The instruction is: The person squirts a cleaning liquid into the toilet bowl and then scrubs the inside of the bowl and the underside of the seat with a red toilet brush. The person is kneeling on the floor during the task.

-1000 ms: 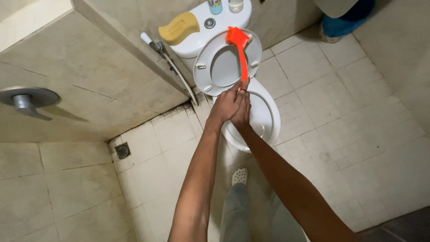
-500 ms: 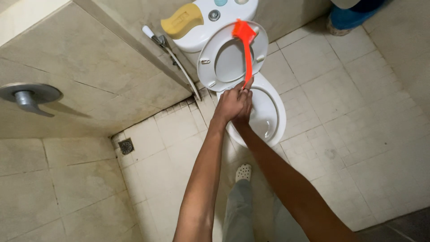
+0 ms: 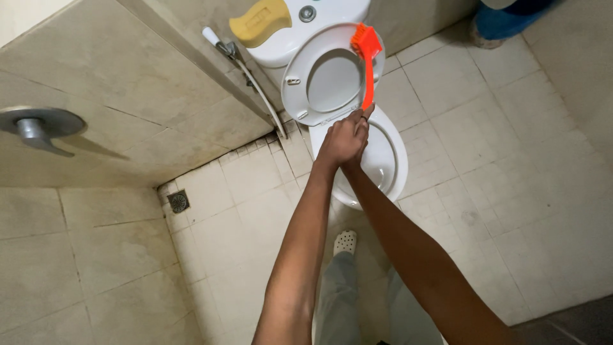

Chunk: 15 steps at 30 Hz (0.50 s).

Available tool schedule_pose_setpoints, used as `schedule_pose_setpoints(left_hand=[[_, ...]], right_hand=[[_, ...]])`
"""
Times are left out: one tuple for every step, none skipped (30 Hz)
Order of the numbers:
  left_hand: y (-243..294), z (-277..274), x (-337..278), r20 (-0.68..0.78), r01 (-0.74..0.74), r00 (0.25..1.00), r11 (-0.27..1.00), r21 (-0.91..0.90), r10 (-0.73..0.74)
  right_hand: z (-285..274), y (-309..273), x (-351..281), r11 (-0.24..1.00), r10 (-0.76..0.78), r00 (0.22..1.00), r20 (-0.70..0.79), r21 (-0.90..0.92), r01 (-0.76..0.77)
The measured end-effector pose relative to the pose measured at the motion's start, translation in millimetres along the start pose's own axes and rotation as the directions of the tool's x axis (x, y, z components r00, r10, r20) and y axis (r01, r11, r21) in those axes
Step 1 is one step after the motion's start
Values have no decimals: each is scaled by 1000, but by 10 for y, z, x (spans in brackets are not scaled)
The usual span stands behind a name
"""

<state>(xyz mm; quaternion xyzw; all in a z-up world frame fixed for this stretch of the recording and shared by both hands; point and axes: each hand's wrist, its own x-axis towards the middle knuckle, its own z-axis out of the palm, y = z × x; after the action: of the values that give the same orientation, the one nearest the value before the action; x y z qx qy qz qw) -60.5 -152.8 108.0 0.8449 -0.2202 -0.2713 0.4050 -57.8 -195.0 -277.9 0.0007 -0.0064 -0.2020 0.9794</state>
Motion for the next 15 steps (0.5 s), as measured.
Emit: schedule_pose_setpoints(left_hand=[[-36,-3,39,-22,-34,999,998,51,35],[-70,-9,78,-41,-67,997,992,103,72],[-63,-29,61,-45,-66,996,992,105,71],[-56,-49,42,-40,-66,997,994,92,70],[-55,-81,22,-37,-65,997,995,81,68],[-135,-78,64,-43,-64,997,994,85,67],[-214,-55,94,-52,-108,992,987,117,115],[-296,-32,125,-60,-151,985,977,150,162],[-217,-79,71,-64,-147,985,978,147,158],[-138,-126,17,-31,-81,996,985,151,86],[-57,-196,-18,-3,-15,1000,987,159,16],[-259,-143,78,-11,-13,1000,987,159,15],[-464,-50,146,-58,-191,975,944,270,215],[-669,52,213,-77,-351,909,854,384,409],[-618,46,156,-77,-353,909,855,379,410]], right_hand=[[309,31,-1,1000,15,1000,-20,14,-14],[620,61,-5,999,30,999,-39,28,-29],[821,92,-6,999,33,999,-37,30,-32],[1021,124,-9,996,14,991,136,81,-25],[1223,173,-7,990,-17,953,304,135,-25],[998,230,44,990,-14,951,307,139,-30],[766,266,67,981,-12,985,172,191,-21],[533,304,89,971,-3,999,33,240,-5],[756,308,63,971,2,1000,31,238,-9],[980,313,38,990,-78,981,176,130,55],[1211,336,54,990,-138,934,329,34,134],[1546,331,25,991,-131,934,333,35,127],[1866,296,-65,995,-95,989,111,-12,97],[2183,259,-153,997,-71,990,-119,-51,65],[1898,196,-214,996,-72,990,-120,-57,66]])
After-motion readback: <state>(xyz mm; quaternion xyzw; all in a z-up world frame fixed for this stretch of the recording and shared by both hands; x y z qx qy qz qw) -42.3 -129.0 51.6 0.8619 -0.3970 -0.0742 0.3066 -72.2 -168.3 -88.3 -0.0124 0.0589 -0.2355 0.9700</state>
